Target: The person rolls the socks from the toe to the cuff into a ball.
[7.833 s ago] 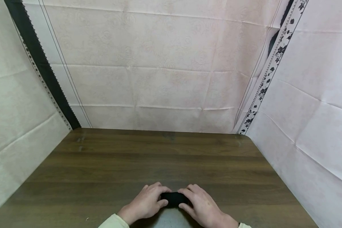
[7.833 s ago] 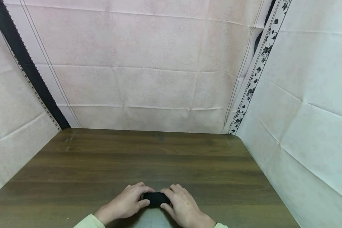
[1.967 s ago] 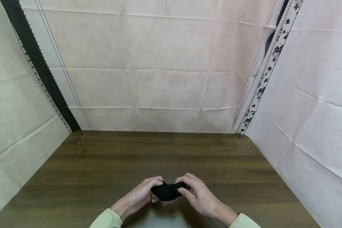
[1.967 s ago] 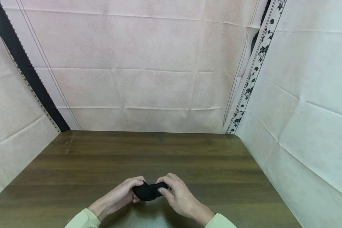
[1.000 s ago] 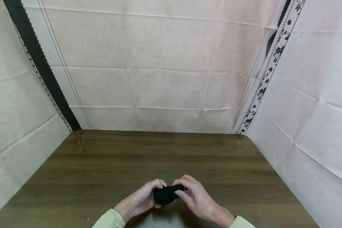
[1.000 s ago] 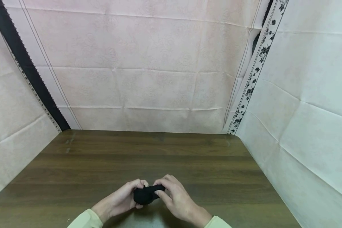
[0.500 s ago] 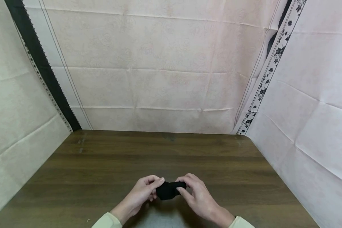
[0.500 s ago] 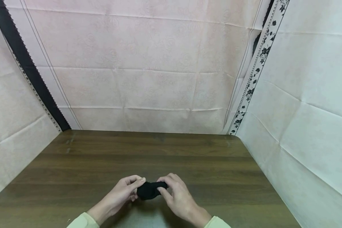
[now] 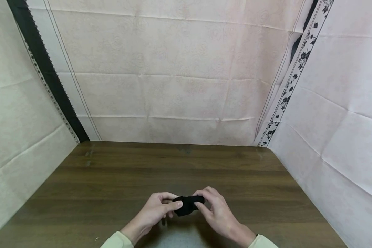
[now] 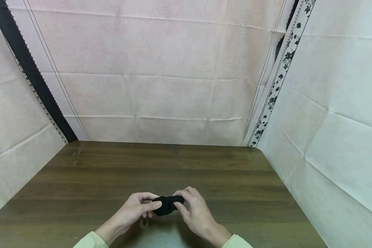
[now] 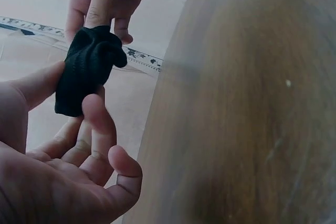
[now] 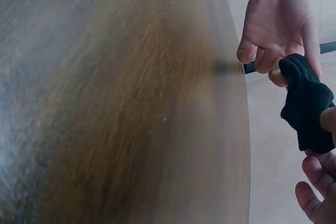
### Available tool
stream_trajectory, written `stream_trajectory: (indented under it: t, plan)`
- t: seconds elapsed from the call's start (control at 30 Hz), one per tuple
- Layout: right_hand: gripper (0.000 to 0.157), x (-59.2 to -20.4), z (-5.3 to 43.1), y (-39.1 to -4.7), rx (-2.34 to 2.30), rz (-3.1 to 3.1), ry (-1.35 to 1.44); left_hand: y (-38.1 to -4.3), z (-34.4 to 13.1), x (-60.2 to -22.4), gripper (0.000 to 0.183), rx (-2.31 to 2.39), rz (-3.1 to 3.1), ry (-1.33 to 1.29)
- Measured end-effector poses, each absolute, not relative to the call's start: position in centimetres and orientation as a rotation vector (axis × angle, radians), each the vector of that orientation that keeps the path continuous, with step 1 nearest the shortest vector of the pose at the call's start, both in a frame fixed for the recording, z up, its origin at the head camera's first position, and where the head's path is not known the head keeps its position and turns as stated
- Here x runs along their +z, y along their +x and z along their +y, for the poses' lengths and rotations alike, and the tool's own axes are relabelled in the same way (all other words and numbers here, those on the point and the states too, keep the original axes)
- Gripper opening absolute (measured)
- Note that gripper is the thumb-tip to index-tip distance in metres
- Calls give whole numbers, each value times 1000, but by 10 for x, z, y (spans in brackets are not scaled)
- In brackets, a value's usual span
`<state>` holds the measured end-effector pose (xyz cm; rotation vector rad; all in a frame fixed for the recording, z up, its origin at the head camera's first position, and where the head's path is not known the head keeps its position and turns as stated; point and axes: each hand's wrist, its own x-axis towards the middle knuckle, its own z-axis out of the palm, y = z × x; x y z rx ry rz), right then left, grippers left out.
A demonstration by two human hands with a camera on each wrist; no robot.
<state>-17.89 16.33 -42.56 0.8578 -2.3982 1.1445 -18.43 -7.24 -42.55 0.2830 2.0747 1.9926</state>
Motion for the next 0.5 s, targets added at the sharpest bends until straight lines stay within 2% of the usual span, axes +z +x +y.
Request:
stream_trajectory:
  t: [0.3, 0.5]
  plan:
    - [41, -427, 159, -181, 1082, -2397, 763, -188, -71, -432, 28, 2036, 2094, 225]
    - [35, -420, 151, -181, 995, -2208, 778, -186, -70, -430, 27, 2075, 2124, 182]
